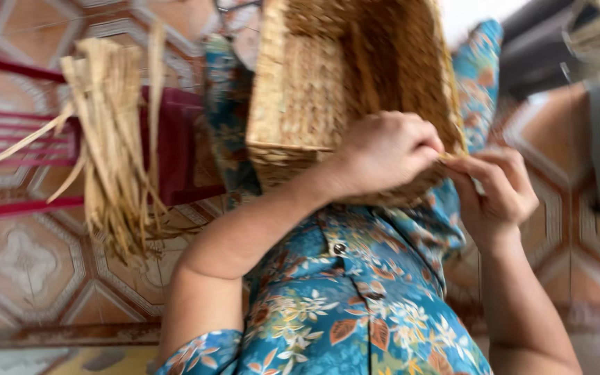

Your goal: The person weaves a rectangular basket by hand, threading dried palm strips through the existing weave along the rim. They pull and tuck the strips to secure the edge, occasionally rotating the basket to continue the pattern.

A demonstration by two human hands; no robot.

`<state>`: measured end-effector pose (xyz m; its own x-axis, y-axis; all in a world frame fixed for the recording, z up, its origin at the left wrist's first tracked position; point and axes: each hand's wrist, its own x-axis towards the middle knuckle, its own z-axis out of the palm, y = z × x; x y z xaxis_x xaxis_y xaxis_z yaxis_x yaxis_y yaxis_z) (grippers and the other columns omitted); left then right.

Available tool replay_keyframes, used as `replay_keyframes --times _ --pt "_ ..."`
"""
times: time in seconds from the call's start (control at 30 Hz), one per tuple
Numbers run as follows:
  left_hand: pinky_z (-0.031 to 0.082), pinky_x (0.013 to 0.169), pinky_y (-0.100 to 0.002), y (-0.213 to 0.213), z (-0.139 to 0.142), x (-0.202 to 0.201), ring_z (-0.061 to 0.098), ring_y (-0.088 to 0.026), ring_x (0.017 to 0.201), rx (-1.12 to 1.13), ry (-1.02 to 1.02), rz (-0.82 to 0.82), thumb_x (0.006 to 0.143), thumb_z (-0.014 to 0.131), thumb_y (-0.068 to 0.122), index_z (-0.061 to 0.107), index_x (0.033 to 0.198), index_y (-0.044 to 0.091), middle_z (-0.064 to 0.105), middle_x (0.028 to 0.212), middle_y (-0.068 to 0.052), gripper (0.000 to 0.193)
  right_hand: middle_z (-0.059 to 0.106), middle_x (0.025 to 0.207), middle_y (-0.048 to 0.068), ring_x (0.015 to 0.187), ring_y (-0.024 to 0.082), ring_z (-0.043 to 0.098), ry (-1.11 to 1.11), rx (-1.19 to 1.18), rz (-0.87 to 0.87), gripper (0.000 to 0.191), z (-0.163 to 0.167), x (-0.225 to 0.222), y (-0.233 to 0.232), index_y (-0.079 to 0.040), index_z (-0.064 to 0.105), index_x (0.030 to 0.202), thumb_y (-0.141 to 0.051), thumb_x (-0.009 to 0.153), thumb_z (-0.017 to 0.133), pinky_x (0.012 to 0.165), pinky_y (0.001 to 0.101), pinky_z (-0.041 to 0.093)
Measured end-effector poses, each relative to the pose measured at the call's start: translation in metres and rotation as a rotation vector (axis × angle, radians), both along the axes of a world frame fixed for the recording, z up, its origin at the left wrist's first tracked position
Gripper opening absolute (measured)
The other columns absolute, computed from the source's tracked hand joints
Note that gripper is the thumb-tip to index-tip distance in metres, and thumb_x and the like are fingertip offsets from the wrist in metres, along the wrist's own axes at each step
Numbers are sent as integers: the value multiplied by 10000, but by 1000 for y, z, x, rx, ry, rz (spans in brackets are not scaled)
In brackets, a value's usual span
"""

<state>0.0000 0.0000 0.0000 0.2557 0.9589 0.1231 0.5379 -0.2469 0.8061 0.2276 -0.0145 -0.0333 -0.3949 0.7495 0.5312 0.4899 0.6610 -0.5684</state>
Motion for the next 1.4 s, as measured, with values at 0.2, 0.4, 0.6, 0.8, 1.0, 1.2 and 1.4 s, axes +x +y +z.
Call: replay_keyframes --times 0.2,0.4,0.6,0.8,1.0,1.2,1.4 --pt "549 868 -404 -250 -88 30 682 -222 825 476 37 189 839 726 249 676 797 133 684 802 -28 133 625 1035 81 930 177 602 4 30 -7 145 -90 30 -231 -57 758 1121 31 1026 823 815 251 484" --pt "552 828 -325 -278 -153 129 648 -158 813 528 77 143 933 695 180 676 880 111 649 826 -16 89 617 1051 66 934 151 591 -22 98 34 167 -144 125 -256 -62 765 1135 -2 1003 848 816 234 479" --pt "557 841 -399 -304 -179 123 690 -186 776 434 159 212 842 703 262 657 817 118 664 766 -22 153 594 1096 53 996 138 595 49 57 47 127 -181 115 -274 -37 710 1092 -22 992 788 838 220 486" --pt "553 867 -429 -341 -174 52 722 -199 754 328 103 259 867 662 257 654 786 140 682 738 -18 143 605 1089 40 962 97 571 165 -52 18 68 -182 26 -303 3 656 1054 5 1079 720 820 197 484" --pt "554 762 -388 -371 -180 15 717 -193 700 344 -95 302 851 678 285 604 783 165 657 743 5 157 617 1215 62 1075 76 603 142 -254 25 97 -150 -21 -348 26 686 1157 16 1061 696 924 201 544" --pt "558 725 -365 -381 -178 20 726 -182 754 383 -65 302 940 654 283 603 891 211 643 835 18 102 610 1207 37 1033 69 602 348 -460 13 200 -148 -33 -360 12 694 1132 10 962 798 886 181 548" --pt "562 803 -413 -402 -201 76 714 -246 853 463 -71 241 892 682 294 600 1025 111 657 904 -50 241 567 1076 30 981 91 562 532 -555 74 73 -187 38 -376 71 667 1035 106 1020 729 923 195 465"
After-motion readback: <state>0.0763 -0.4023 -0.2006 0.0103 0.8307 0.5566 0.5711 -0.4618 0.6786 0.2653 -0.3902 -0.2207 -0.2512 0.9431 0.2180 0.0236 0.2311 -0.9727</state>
